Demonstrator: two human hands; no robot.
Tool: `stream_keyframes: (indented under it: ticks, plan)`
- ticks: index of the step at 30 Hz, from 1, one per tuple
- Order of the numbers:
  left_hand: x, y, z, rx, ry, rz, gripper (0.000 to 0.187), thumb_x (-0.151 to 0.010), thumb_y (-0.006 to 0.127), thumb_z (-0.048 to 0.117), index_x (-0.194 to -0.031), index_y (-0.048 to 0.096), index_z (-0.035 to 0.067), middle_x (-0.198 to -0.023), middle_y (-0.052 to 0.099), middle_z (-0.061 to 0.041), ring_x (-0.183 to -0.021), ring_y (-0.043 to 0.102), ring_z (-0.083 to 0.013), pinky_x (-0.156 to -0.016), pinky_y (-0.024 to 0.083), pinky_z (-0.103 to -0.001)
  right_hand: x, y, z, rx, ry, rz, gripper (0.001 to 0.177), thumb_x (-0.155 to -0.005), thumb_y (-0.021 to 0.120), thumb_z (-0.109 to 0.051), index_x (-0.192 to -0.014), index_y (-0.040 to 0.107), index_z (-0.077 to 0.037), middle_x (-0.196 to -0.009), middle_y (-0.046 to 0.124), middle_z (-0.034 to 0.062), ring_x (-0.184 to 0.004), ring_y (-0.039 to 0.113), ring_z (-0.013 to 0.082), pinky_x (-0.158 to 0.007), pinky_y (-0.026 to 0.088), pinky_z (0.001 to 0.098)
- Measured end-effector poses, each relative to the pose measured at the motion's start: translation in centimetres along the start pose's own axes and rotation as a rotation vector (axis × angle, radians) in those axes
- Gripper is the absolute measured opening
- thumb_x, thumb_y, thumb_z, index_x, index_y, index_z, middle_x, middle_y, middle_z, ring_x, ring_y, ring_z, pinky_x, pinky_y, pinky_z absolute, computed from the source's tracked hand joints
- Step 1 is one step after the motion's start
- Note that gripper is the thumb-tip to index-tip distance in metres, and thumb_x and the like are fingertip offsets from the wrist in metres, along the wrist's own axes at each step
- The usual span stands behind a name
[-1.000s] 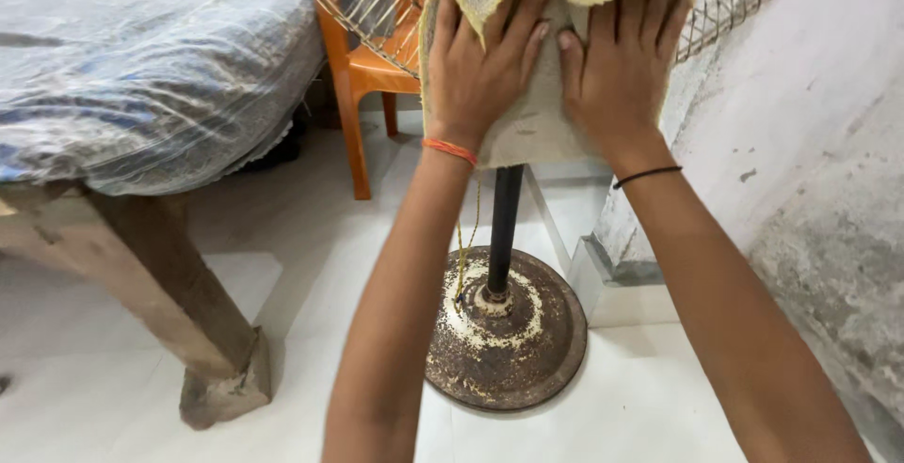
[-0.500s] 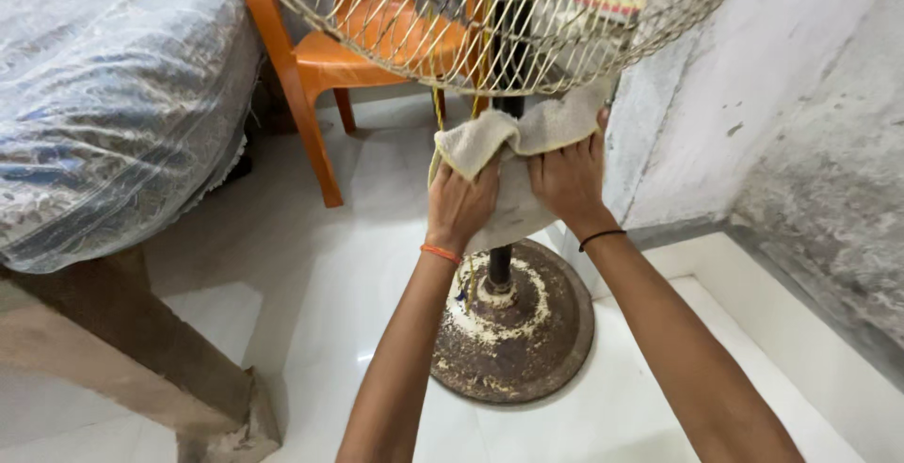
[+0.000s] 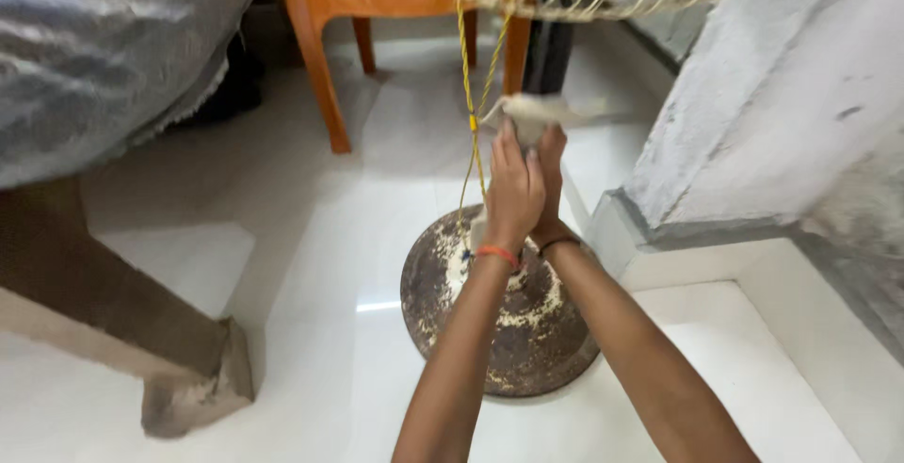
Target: The person wipes the metal cage, base, and stand of a standing fan using a cloth. The person cleans the fan in a room with a bed and a plastic chair.
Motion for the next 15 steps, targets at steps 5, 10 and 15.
stream_keyframes:
  ticks: [5,10,15]
  plan:
    - [9.4,1.9,-8.0,-0.041,-0.122,-0.058,0.059,-0.109,0.042,0.024,-0.158,0.026,-0.004,-0.145,0.043,-0.03,-0.124,0.054,-0.049,-0.102,0.05,-0.054,11.3,1.4,3.9,0.045,0.245,-0.406,0.055,-0.103,0.051,-0.032,-0.146,0.036,-0.002,-0.131,0.056,0.0239,-0.108,0.063,0.0404,-0.087,0.053,0.0489]
    - [18.5,5.4,-18.5,-0.31,-0.58,-0.395,0.053,-0.108,0.037,0.031,-0.149,0.045,-0.002,-0.14,0.058,-0.024,-0.134,0.056,-0.0383,-0.121,0.04,-0.05,21.6,0.6,7.0,0.313,0.298,-0.806,0.064,-0.096,0.054,-0.033,-0.142,0.032,0.005,-0.128,0.052,0.0297,-0.113,0.051,0.0462,-0.091,0.043,0.055]
    - [23.5,5.6,-20.4,-0.722,-0.317,-0.375,0.08,-0.102,0.036,0.052,-0.156,0.031,-0.007,-0.159,0.03,-0.029,-0.149,0.022,-0.0412,-0.121,0.009,-0.052,25.8,1.8,10.9,0.735,-0.105,-1.025,0.073,-0.097,0.047,-0.036,-0.146,0.027,0.015,-0.151,0.032,0.0385,-0.144,0.021,0.0501,-0.118,0.016,0.0656]
Point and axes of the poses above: each hand's wrist, its own x-axis away from the middle knuckle, its own y-axis out of the palm, z = x × y, the point moved 6 cm from there along -x, towards the middle knuckle
